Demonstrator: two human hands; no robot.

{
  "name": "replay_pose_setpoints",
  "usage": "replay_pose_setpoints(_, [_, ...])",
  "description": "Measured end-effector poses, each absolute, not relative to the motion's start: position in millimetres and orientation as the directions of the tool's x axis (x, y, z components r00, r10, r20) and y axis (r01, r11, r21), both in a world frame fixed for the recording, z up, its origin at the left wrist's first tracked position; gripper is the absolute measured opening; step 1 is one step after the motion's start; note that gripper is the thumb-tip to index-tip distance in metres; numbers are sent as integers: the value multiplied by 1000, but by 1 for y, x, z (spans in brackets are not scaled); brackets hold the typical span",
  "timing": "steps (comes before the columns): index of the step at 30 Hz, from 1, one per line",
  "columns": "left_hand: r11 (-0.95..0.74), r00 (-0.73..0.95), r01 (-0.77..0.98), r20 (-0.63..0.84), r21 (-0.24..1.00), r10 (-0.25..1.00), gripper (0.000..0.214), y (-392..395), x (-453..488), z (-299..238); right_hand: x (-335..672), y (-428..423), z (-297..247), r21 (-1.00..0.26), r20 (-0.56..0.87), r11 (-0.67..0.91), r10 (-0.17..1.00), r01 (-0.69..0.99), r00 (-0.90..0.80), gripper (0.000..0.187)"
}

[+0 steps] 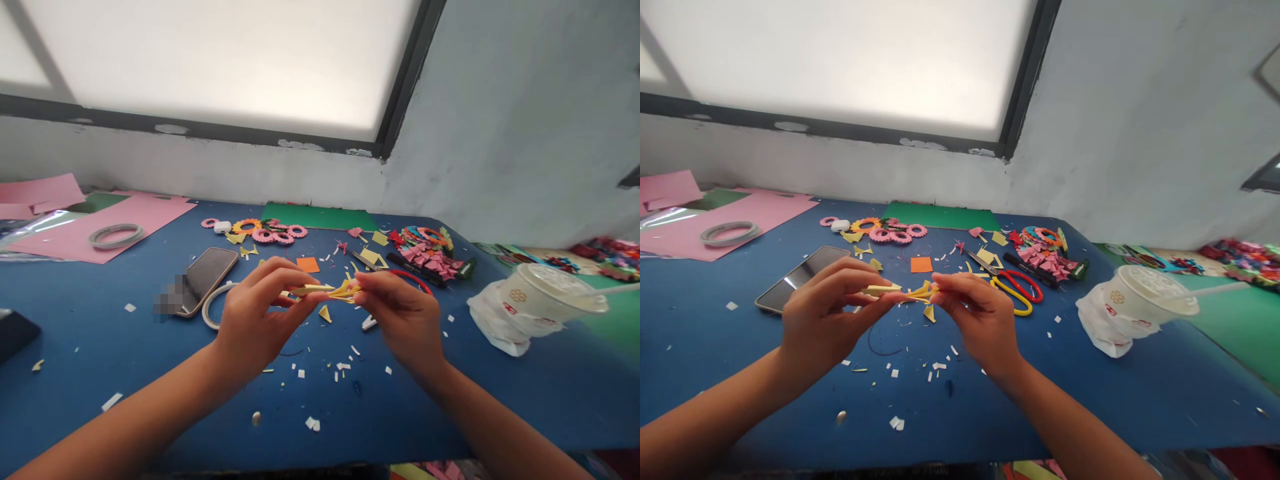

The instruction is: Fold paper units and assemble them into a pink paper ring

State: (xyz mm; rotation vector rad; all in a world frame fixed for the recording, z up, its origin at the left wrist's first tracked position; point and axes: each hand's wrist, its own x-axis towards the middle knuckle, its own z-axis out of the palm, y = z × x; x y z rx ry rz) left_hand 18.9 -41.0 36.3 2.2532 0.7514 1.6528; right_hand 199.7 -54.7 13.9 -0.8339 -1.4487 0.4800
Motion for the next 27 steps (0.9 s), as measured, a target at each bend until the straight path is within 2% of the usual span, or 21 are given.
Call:
replay_pose_setpoints(4, [-843,218,257,822,472,526,12,-42,19,37,201,-56,16,-701,709,690,702,180,67,18])
replay_pose_setpoints(10, [-836,216,244,813,491,540,13,-42,20,36,203,-58,13,-724,682,681,731,113,-29,29])
replay_pose_setpoints(16, [-786,289,181,732,591,617,12,-46,19,39,203,-58,12,-701,704,694,710,165,3,27])
replay_pose_setpoints(18, [-709,367,69,643,702,672,11,-46,17,43,204,-59,14,-712,694,688,720,142,-9,26])
replay_pose_setpoints(20, [-550,414,-52,519,833,748,19,-44,15,47,207,-59,16,-710,696,697,717,101,-52,25])
replay_pose_setpoints(23, [-231,519,-51,223,972,825,27,-38,14,50,211,-61,19,-636,750,766,641,89,-163,21])
replay_pose_setpoints(25, [-10,663,36,-16,999,749,17,-35,16,49,213,-61,20,-571,785,815,578,101,-225,18])
replay_pose_setpoints(27, [145,759,59,-139,988,636,15,-35,17,46,214,-60,21,-541,798,836,546,96,-255,17])
